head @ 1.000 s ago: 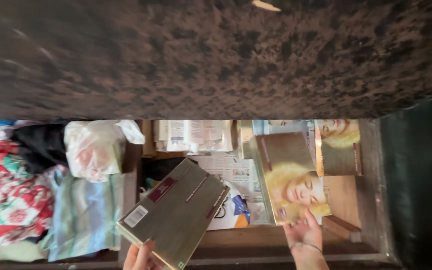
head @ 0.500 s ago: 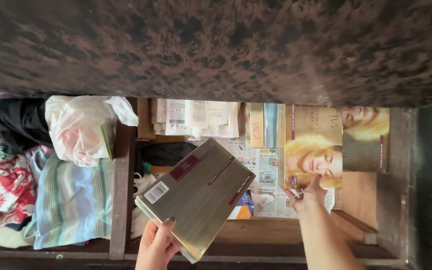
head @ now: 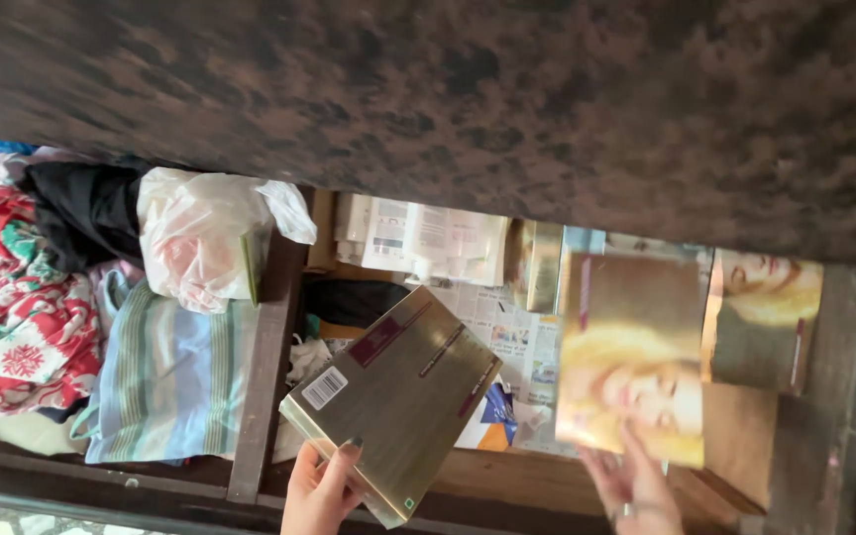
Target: The person organizes cosmetic boxes and miscellaneous items into a storage trunk.
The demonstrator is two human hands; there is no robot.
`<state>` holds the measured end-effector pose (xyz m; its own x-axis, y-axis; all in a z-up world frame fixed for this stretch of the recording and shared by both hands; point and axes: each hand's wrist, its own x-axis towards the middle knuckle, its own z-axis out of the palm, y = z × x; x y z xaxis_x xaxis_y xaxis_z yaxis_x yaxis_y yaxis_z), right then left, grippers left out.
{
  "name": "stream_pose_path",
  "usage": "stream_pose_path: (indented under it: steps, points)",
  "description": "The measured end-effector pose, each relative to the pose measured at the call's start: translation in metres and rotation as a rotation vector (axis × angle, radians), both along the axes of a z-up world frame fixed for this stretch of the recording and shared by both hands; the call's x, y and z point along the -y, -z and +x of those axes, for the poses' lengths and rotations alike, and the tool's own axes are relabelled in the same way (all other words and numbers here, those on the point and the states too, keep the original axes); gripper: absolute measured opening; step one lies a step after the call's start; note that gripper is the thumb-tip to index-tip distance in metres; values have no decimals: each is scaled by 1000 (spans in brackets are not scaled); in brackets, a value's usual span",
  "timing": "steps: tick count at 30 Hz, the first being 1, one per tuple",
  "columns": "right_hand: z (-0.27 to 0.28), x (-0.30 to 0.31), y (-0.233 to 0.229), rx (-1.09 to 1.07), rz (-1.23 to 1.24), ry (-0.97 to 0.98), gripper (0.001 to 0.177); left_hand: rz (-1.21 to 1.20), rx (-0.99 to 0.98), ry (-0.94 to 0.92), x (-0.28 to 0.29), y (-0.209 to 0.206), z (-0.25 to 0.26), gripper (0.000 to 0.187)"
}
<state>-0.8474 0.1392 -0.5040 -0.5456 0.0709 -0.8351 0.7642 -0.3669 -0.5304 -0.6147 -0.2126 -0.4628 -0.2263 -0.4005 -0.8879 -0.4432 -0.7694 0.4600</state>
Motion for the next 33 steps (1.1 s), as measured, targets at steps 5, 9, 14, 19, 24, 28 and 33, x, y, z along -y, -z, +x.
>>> stream_pose_path:
  steps: [5, 9, 14, 19, 24, 28, 33]
  points:
    - [34, -13, 20, 72, 51, -186, 77, 2, -92, -66, 8, -8, -1, 43]
    - [33, 10, 29, 108, -17, -213, 62, -77, -131, -16, 12, 5, 13, 44]
    - [-7, 82, 35, 83, -168, -53, 43, -43, -113, -96, 18, -16, 12, 41]
    - [-28, 125, 30, 14, -280, 45, 40, -38, -88, -54, 22, -21, 14, 39]
    - [2, 129, -12, -165, 70, -39, 49, -202, -123, 58, 24, -36, 8, 55]
    - [36, 114, -28, -221, 258, -73, 66, -401, -151, 242, 29, -30, 5, 64]
    - [58, 103, -52, -267, 488, -265, 80, -596, 428, 1184, 49, -96, -73, 53]
